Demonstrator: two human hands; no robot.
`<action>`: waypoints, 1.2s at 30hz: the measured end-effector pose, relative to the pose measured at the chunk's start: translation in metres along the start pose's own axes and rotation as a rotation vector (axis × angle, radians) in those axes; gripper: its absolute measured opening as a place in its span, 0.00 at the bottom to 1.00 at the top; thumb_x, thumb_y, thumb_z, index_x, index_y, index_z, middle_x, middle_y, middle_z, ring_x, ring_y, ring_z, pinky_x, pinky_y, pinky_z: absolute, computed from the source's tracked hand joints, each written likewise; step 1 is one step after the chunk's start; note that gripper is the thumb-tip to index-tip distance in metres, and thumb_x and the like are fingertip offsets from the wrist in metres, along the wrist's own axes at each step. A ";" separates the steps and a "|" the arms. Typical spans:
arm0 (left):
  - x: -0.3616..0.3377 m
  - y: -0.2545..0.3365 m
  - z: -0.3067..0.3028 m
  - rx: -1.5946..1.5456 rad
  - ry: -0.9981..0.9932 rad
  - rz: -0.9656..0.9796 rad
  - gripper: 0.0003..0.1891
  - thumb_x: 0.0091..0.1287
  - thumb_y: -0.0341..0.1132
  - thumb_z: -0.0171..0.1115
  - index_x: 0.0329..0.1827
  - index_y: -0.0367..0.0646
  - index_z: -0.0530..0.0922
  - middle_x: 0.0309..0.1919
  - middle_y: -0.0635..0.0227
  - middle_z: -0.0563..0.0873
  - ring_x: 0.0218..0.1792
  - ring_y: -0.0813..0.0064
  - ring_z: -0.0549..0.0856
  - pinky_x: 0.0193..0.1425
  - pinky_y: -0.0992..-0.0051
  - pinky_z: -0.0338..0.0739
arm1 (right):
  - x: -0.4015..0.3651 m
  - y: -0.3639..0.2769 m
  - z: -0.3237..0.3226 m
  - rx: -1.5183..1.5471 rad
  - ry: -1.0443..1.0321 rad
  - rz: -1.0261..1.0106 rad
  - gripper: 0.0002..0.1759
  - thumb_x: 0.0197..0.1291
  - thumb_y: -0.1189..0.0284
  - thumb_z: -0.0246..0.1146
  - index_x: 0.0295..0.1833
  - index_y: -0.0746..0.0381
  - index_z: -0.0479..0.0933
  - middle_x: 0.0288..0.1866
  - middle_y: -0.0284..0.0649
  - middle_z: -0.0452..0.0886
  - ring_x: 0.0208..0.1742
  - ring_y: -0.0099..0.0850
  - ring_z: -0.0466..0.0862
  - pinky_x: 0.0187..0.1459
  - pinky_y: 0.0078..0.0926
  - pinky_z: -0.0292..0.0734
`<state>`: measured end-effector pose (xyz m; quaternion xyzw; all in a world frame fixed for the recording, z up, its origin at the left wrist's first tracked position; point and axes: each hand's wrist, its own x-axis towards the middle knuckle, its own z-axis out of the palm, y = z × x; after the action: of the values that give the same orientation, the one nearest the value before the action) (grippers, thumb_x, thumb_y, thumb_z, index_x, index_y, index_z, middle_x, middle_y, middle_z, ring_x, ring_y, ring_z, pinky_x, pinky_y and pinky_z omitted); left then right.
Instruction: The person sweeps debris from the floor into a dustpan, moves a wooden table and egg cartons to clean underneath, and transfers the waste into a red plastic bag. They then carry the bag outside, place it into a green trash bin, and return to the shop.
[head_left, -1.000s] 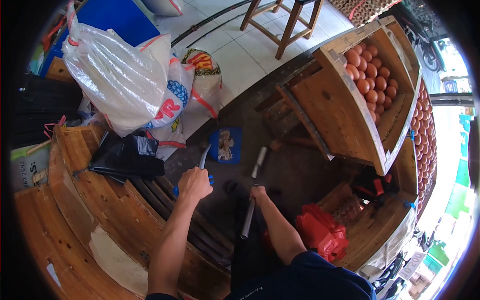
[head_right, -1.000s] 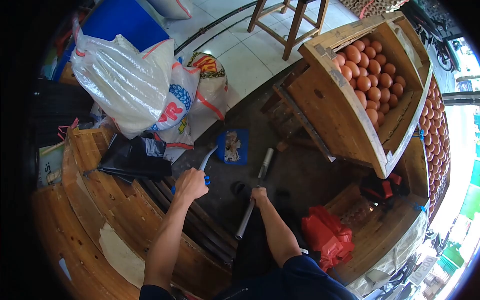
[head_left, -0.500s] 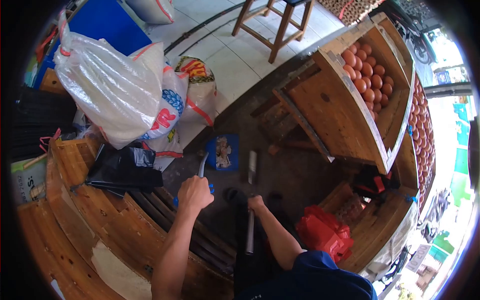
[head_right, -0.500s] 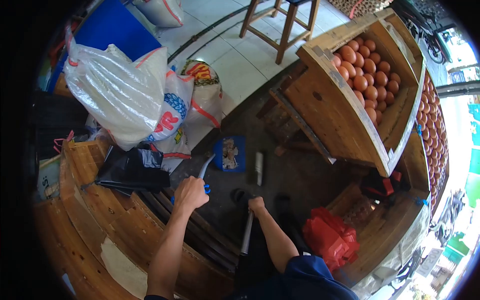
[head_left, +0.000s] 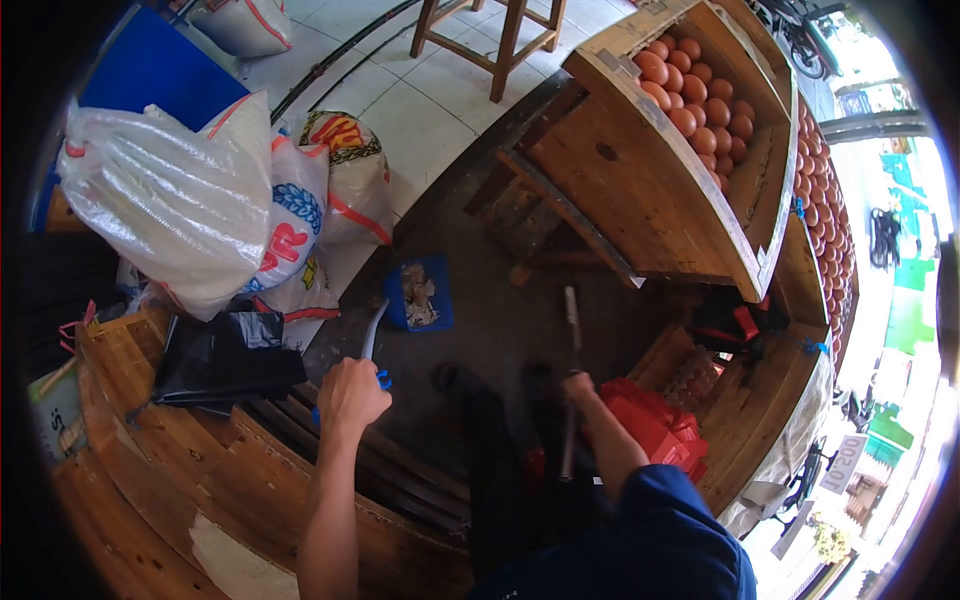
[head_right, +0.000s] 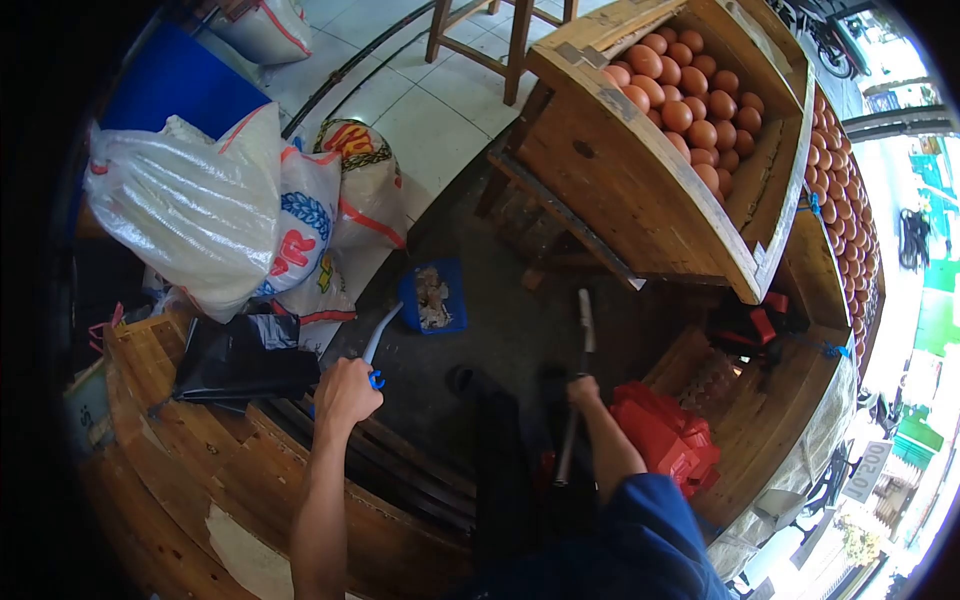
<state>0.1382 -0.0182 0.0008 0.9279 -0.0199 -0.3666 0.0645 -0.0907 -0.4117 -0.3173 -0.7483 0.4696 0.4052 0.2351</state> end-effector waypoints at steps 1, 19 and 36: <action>0.000 0.001 0.001 0.006 0.012 0.014 0.08 0.48 0.28 0.60 0.31 0.37 0.84 0.30 0.47 0.84 0.37 0.49 0.84 0.45 0.60 0.79 | -0.029 -0.023 0.005 0.032 -0.028 0.000 0.10 0.48 0.70 0.59 0.29 0.66 0.79 0.26 0.50 0.82 0.31 0.37 0.86 0.34 0.34 0.81; -0.005 0.031 0.000 0.104 0.014 -0.025 0.10 0.50 0.30 0.60 0.33 0.38 0.84 0.31 0.47 0.84 0.37 0.48 0.83 0.45 0.58 0.78 | -0.127 -0.031 0.008 0.210 -0.565 -0.147 0.21 0.55 0.70 0.58 0.54 0.68 0.73 0.32 0.46 0.81 0.28 0.35 0.82 0.28 0.32 0.80; -0.008 0.020 0.016 0.231 0.072 0.155 0.13 0.55 0.31 0.64 0.45 0.44 0.81 0.45 0.56 0.81 0.45 0.51 0.81 0.50 0.60 0.75 | -0.020 0.077 -0.207 0.288 0.215 -0.088 0.20 0.55 0.68 0.54 0.53 0.66 0.71 0.42 0.63 0.78 0.49 0.55 0.79 0.49 0.46 0.76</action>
<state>0.1218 -0.0389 -0.0031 0.9374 -0.1313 -0.3221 -0.0141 -0.0844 -0.5874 -0.1825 -0.7656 0.5122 0.2408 0.3057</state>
